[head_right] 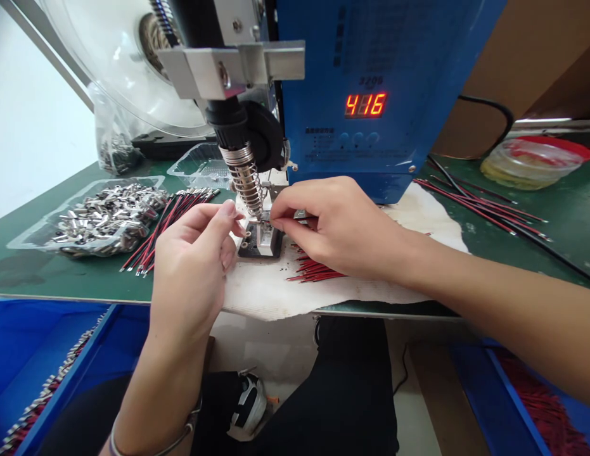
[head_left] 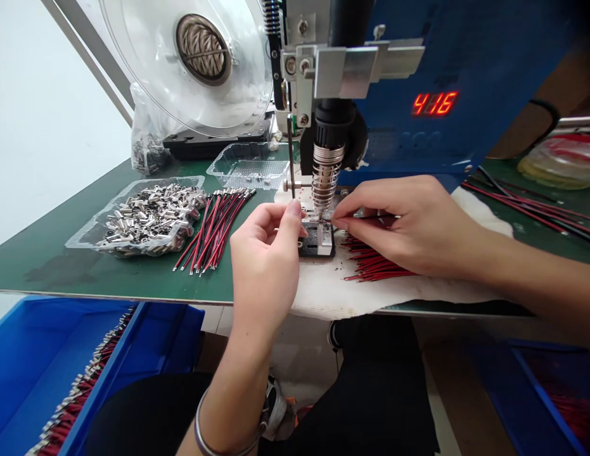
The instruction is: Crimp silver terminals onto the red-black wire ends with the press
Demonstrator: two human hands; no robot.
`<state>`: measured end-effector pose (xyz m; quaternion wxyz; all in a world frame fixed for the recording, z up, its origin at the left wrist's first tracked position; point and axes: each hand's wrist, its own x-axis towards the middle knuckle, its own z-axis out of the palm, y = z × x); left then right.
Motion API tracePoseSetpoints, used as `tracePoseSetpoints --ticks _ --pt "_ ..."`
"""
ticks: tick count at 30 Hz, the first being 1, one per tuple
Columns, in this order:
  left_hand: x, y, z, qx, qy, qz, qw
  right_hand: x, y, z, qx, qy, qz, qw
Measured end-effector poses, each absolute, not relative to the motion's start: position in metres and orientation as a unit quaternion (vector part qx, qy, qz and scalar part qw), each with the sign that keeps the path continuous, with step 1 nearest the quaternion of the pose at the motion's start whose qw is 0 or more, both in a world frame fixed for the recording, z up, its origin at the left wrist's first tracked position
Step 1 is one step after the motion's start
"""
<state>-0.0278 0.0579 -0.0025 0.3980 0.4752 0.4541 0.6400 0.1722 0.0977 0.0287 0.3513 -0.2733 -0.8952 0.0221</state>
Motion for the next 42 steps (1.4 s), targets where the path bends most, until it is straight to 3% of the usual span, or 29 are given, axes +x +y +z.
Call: tracePoseSetpoints --ticks 42 --pt "-0.0287 0.0571 -0.0019 0.470 0.461 0.638 0.399 0.1756 0.0983 0.0253 -0.288 -0.885 -0.014 0.365"
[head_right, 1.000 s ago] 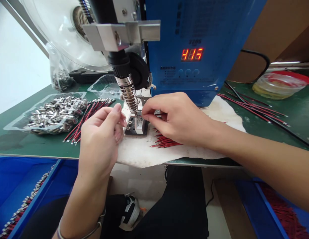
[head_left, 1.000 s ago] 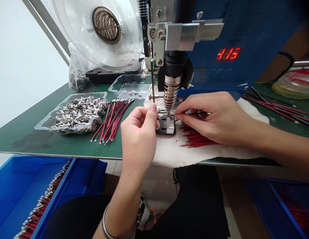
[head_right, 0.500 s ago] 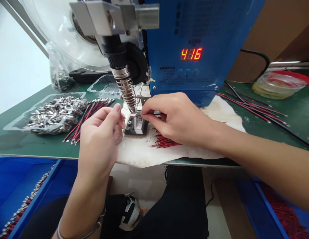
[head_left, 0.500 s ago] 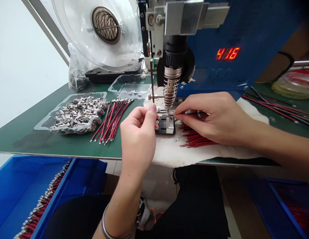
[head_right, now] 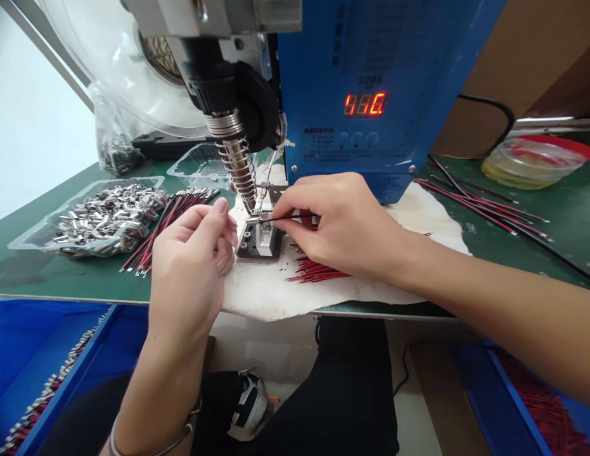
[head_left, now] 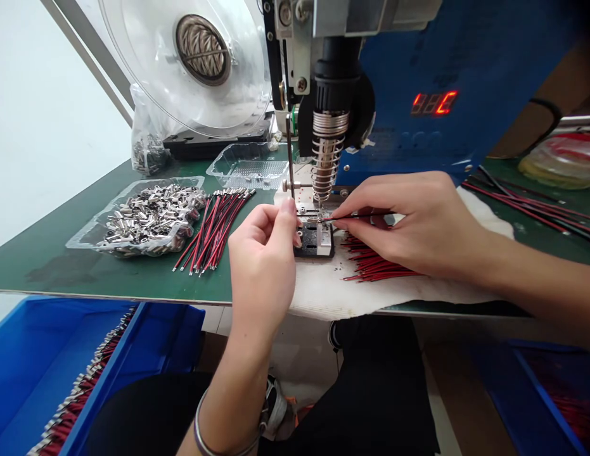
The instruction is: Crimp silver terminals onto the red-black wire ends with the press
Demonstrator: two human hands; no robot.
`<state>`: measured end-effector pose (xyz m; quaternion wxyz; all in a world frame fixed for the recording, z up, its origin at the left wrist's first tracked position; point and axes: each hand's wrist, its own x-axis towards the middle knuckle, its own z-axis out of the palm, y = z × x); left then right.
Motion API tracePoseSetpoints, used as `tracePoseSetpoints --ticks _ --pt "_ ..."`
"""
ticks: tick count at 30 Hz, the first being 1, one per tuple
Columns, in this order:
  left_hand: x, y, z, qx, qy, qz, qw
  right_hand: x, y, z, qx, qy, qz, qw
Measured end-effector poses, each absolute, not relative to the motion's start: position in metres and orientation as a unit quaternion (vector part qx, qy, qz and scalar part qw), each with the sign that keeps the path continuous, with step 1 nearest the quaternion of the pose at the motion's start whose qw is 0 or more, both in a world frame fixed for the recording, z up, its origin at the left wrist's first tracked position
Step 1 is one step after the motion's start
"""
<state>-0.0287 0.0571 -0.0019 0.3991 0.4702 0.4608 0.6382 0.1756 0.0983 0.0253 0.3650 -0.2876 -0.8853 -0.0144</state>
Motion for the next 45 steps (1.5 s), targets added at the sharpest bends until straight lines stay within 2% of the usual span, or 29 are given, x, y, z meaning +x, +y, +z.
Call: tracePoseSetpoints --ticks 6,10,14,18,20,25,27,30,33,35,38,41,45 --pt "-0.026 0.049 0.004 0.415 0.436 0.678 0.422 0.178 0.095 0.027 -0.279 -0.885 -0.038 0.371" --pt "-0.020 0.026 0.008 0.408 0.454 0.701 0.368 0.176 0.087 0.031 -0.246 -0.882 -0.058 0.399" --pt "-0.012 0.000 0.005 0.556 0.508 0.600 0.270 0.173 0.076 0.036 -0.193 -0.878 -0.067 0.433" --pt "-0.002 -0.008 -0.002 0.677 0.462 0.532 0.213 0.172 0.068 0.038 -0.155 -0.877 -0.045 0.454" --pt "0.004 -0.007 -0.004 0.668 0.457 0.538 0.236 0.172 0.066 0.039 -0.167 -0.877 -0.035 0.449" --pt "0.012 -0.007 0.001 0.596 0.441 0.556 0.377 0.173 0.067 0.040 -0.160 -0.880 -0.033 0.446" --pt "0.007 -0.008 0.007 0.562 0.458 0.569 0.387 0.176 0.071 0.040 -0.147 -0.888 -0.020 0.436" --pt "-0.015 -0.004 0.016 0.525 0.533 0.581 0.320 0.184 0.085 0.040 -0.147 -0.901 -0.032 0.408" --pt "-0.051 0.011 0.024 0.537 0.597 0.569 0.178 0.195 0.103 0.040 -0.123 -0.930 -0.087 0.336" --pt "-0.077 0.025 0.031 0.582 0.616 0.519 0.117 0.203 0.114 0.039 -0.114 -0.953 -0.067 0.273" --pt "-0.104 0.047 0.047 0.578 0.725 0.371 0.058 0.211 0.123 0.038 -0.137 -0.969 -0.019 0.205" --pt "-0.116 0.064 0.066 0.616 0.754 0.227 -0.031 0.213 0.125 0.039 -0.163 -0.973 0.012 0.166" --pt "-0.119 0.079 0.080 0.621 0.774 0.080 -0.093 0.212 0.124 0.039 -0.179 -0.972 0.034 0.150"
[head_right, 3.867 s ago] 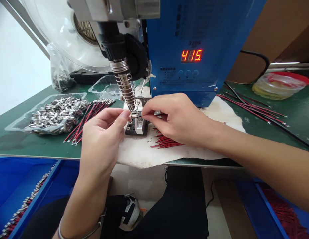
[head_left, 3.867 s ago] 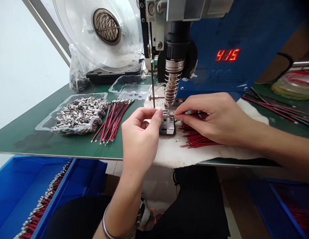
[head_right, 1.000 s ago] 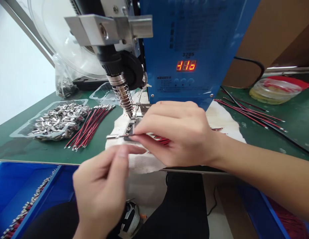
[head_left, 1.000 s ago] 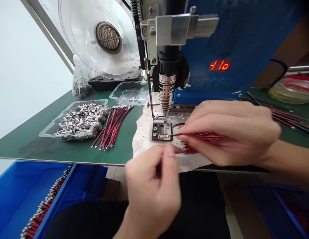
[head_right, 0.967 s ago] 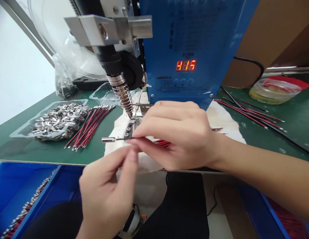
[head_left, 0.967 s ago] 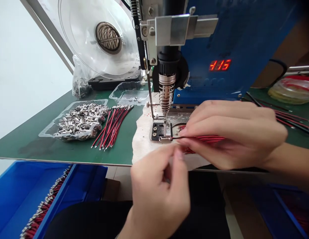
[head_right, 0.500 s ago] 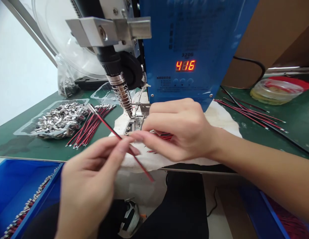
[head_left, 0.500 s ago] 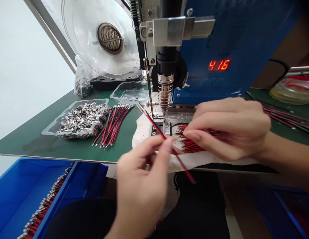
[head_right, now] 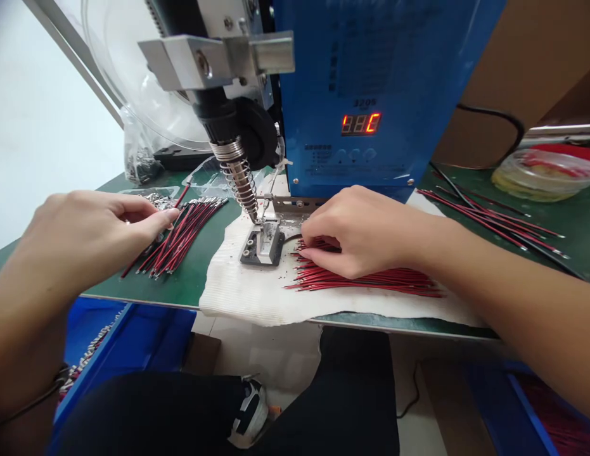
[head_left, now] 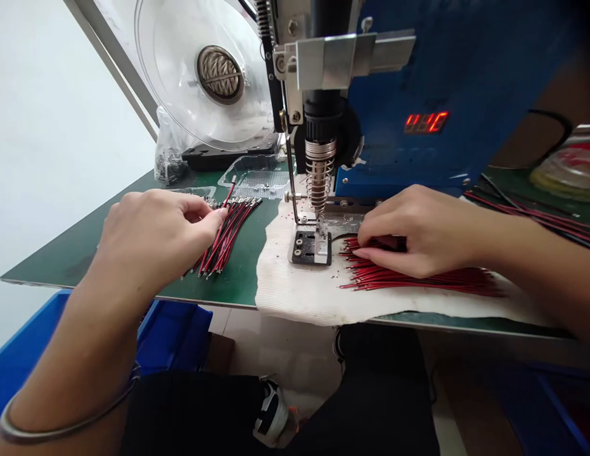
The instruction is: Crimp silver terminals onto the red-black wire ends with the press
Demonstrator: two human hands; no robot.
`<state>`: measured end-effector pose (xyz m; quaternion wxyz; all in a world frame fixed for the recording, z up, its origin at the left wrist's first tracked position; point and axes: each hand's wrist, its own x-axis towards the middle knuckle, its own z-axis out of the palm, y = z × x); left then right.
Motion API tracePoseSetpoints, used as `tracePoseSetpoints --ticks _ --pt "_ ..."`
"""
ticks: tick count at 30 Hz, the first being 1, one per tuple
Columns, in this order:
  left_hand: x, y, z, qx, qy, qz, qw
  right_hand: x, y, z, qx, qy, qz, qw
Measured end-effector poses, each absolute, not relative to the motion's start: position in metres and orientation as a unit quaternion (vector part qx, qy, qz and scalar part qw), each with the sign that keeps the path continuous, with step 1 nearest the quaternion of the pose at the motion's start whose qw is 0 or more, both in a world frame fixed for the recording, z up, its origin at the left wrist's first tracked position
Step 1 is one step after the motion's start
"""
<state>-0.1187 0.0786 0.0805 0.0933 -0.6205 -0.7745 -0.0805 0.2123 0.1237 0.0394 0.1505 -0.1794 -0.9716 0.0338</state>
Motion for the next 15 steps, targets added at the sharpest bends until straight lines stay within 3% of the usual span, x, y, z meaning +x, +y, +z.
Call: tracePoseSetpoints --ticks 9,15 --pt "-0.114 0.098 0.069 -0.641 -0.757 0.026 0.126 0.213 0.123 0.039 -0.179 -0.971 0.032 0.152" --pt "-0.135 0.097 0.071 -0.599 -0.781 -0.085 0.155 0.214 0.121 0.042 -0.178 -0.971 0.046 0.151"
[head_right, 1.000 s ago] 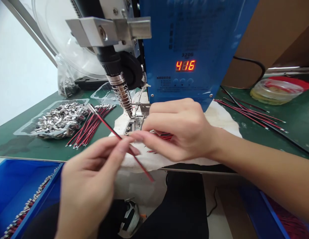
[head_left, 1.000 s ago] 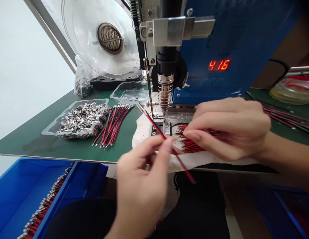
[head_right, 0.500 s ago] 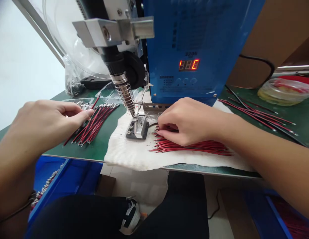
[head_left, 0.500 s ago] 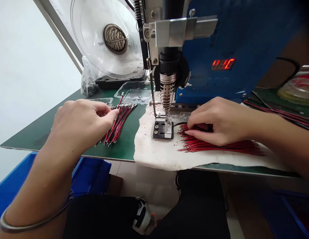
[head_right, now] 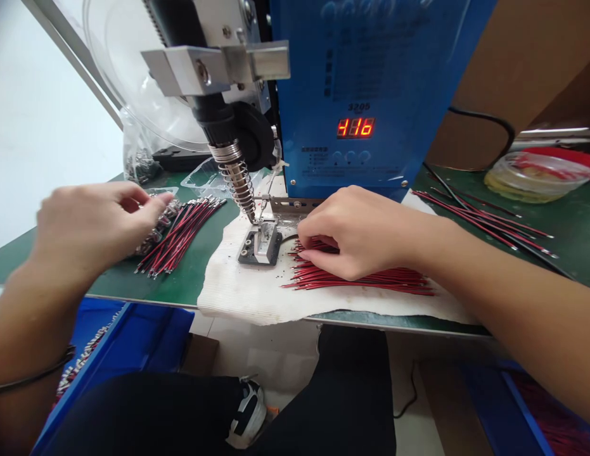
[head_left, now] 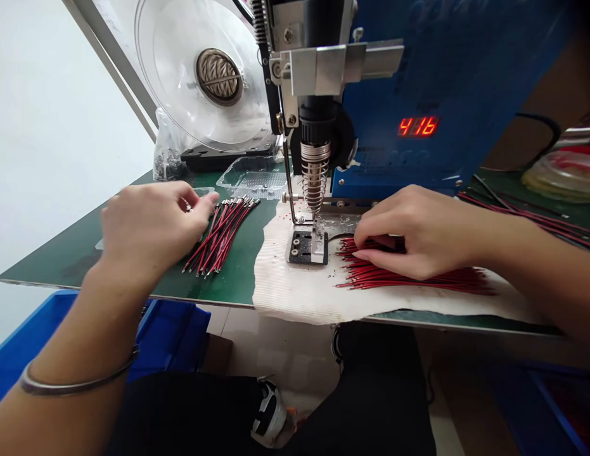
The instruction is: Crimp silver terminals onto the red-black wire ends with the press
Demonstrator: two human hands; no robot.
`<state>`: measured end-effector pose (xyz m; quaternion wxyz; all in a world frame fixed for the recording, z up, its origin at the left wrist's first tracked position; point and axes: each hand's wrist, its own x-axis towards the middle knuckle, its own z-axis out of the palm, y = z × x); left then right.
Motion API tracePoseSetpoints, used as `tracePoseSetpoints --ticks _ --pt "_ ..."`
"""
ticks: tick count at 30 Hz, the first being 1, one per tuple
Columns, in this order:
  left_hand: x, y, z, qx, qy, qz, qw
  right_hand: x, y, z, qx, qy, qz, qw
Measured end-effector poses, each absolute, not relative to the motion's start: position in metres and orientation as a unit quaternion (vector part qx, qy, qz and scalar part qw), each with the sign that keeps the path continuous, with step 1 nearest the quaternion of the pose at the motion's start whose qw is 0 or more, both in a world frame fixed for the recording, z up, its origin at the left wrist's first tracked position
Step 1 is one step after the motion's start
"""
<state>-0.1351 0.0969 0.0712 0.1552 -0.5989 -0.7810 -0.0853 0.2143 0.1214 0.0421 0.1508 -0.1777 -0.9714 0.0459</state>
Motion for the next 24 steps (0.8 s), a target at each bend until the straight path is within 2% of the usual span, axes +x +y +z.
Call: tracePoseSetpoints --ticks 3,9,17,24 --pt "-0.154 0.097 0.080 -0.548 -0.813 -0.115 0.159 0.215 0.121 0.043 -0.199 -0.971 0.055 0.124" --pt "-0.186 0.107 0.091 -0.566 -0.824 0.016 0.022 0.214 0.120 0.039 -0.219 -0.968 0.073 0.102" --pt "-0.197 0.109 0.081 -0.578 -0.808 -0.099 -0.050 0.209 0.120 0.045 -0.253 -0.962 0.083 0.065" --pt "-0.196 0.106 0.080 -0.565 -0.815 -0.125 -0.029 0.209 0.119 0.046 -0.269 -0.957 0.085 0.070"
